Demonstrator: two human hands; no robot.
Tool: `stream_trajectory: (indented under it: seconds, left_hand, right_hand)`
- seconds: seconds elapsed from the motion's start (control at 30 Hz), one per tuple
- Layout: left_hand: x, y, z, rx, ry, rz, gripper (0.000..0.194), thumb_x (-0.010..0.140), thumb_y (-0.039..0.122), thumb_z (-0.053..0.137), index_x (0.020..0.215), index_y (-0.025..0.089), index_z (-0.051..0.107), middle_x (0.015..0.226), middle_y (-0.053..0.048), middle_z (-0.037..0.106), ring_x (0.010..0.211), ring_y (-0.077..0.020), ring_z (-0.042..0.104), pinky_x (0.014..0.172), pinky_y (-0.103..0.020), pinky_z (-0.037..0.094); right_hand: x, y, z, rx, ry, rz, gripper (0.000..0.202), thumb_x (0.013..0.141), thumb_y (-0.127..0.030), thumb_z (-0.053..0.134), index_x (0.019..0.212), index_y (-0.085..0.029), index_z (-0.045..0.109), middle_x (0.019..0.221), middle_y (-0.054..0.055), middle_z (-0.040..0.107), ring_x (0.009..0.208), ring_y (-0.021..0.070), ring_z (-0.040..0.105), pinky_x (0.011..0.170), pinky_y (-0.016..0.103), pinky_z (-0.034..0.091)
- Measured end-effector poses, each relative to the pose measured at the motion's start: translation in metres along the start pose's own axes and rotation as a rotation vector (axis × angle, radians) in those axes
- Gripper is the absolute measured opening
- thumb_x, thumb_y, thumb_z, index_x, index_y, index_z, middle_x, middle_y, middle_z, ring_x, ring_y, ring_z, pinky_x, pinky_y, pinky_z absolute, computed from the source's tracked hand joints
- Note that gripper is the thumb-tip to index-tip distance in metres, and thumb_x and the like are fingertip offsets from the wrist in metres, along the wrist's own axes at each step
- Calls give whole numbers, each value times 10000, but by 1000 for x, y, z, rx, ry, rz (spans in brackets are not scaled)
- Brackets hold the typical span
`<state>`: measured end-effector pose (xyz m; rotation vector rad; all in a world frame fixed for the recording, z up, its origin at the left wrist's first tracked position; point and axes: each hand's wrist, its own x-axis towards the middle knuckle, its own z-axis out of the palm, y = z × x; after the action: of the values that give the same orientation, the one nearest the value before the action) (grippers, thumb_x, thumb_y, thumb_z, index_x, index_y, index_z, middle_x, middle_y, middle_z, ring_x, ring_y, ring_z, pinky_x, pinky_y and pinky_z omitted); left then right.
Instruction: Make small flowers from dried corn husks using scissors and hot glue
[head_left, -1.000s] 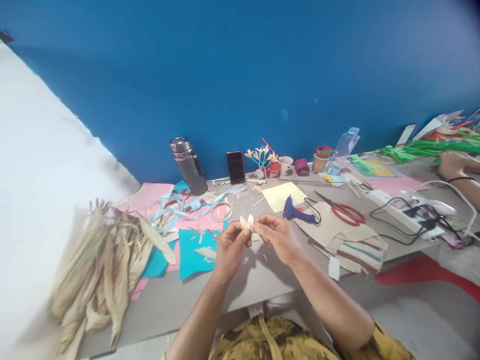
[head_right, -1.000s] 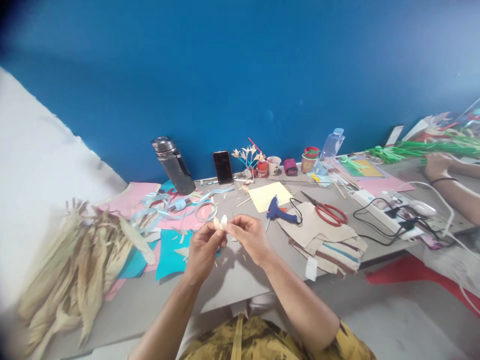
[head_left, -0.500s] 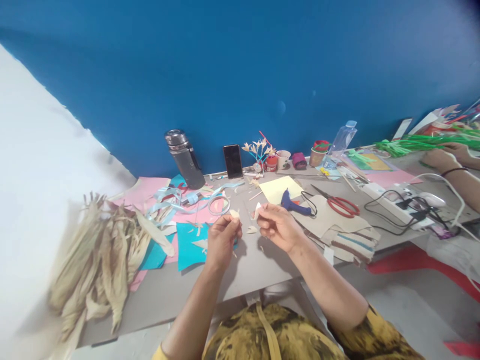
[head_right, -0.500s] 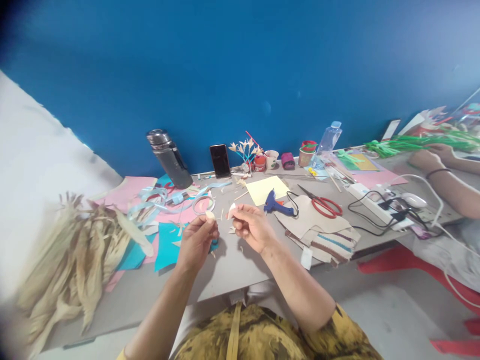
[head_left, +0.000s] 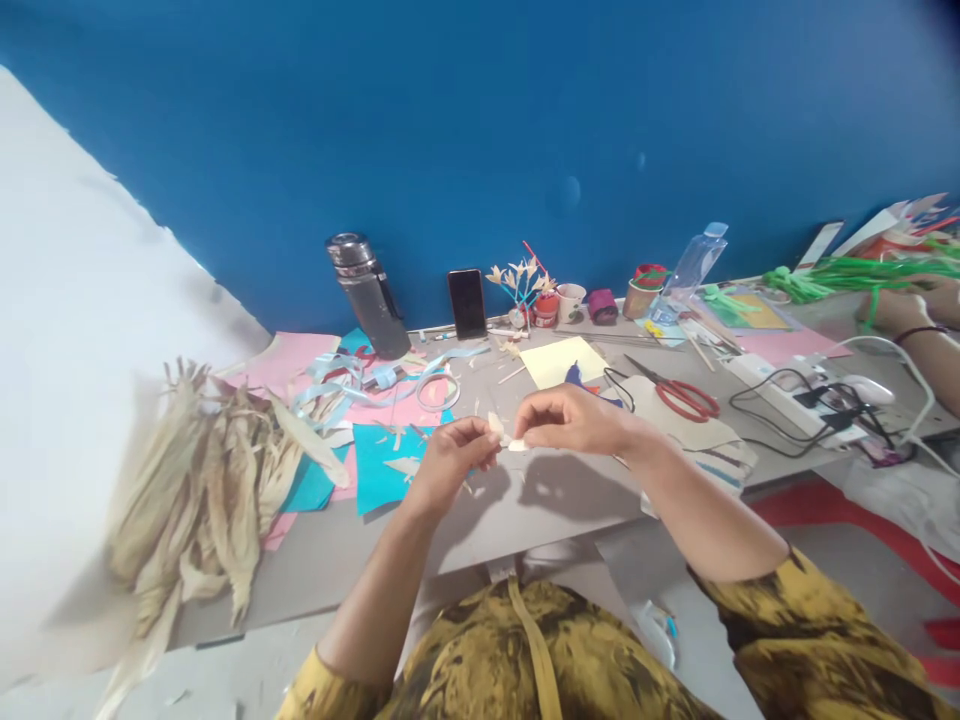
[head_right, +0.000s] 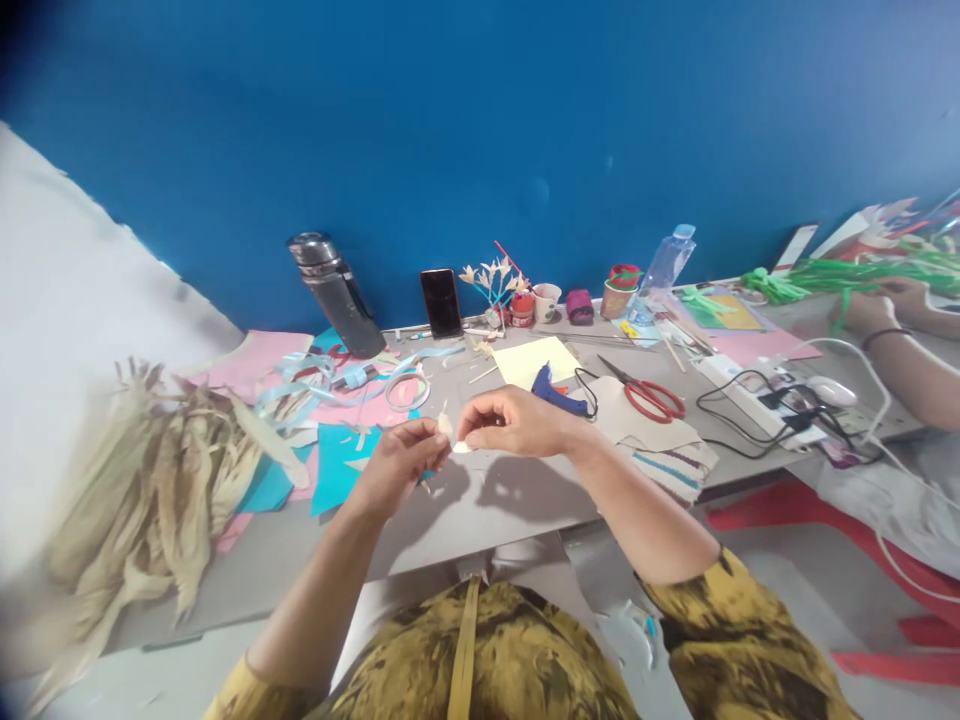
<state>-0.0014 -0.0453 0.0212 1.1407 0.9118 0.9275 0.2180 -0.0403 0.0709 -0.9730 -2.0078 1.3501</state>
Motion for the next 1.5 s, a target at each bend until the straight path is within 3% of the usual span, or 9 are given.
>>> stream_trajectory:
  seconds: [0.2, 0.4, 0.47, 0.53, 0.67, 0.9, 1.2, 1.37, 1.5]
  left_hand:
    - [-1, 1, 8, -18, -130, -129, 277, 660, 381, 814, 675, 153, 656, 585, -5, 626, 498, -89, 512, 513, -221, 375]
    - [-4, 4, 9, 87, -162, -92, 269, 688, 385, 797, 699, 151, 665, 582, -3, 618, 518, -94, 508, 534, -223, 390]
    - [-5, 5, 8, 131, -182, -60, 249, 735, 372, 766, 712, 154, 649, 595, -5, 623, 538, -96, 509, 557, -225, 398]
    - [-6, 4, 7, 141, -162, -6, 243, 786, 368, 727, 721, 163, 616, 605, -3, 623, 554, -99, 511, 577, -228, 404]
    - [-6, -3, 5, 120, -7, 150, 231, 840, 371, 678, 755, 177, 587, 592, 16, 589, 571, -104, 505, 610, -236, 408]
    - [-4, -6, 8, 167, 69, 241, 191, 829, 350, 680, 771, 175, 629, 610, 23, 554, 575, -111, 512, 605, -243, 412]
    - [-7, -5, 11, 176, 145, 238, 171, 788, 323, 702, 724, 175, 647, 636, 15, 568, 584, -115, 522, 610, -242, 423]
    - [-9, -13, 6, -1, 106, 165, 190, 763, 351, 736, 777, 182, 651, 628, 14, 590, 589, -118, 525, 623, -246, 426]
    - [-16, -16, 0, 80, 118, 124, 182, 768, 322, 743, 742, 174, 641, 624, 12, 591, 593, -114, 516, 605, -235, 407]
  right_hand:
    - [7, -14, -9, -219, -103, -6, 78, 782, -177, 626, 854, -156, 650, 705, -29, 597, 584, 83, 475, 538, 204, 358]
    - [11, -15, -12, -285, -103, -2, 104, 750, -168, 624, 855, -169, 631, 684, -38, 590, 568, 87, 458, 539, 210, 345]
    - [10, -12, -12, -295, -41, -3, 122, 747, -183, 638, 869, -174, 637, 703, -35, 596, 581, 91, 463, 546, 213, 347]
    - [9, -5, -8, -279, 123, 5, 113, 765, -209, 632, 873, -177, 639, 731, -28, 607, 578, 91, 457, 549, 219, 349]
    - [4, 17, 18, -31, 440, 49, 133, 793, -298, 642, 806, -166, 631, 719, -10, 610, 606, 108, 482, 579, 236, 377]
    - [6, 31, 72, 461, 546, 62, 317, 761, -467, 734, 794, -163, 650, 623, -24, 565, 535, 98, 433, 509, 234, 326]
    - [6, 27, 78, 406, 598, 77, 300, 779, -447, 716, 733, -171, 611, 602, -20, 536, 520, 97, 395, 479, 233, 288]
    - [10, 30, 86, 448, 624, 93, 282, 771, -410, 712, 678, -173, 593, 556, -30, 528, 494, 89, 372, 476, 236, 261]
    - [10, 32, 94, 520, 583, 57, 217, 781, -358, 697, 693, -173, 626, 576, -12, 600, 522, 111, 484, 508, 239, 333]
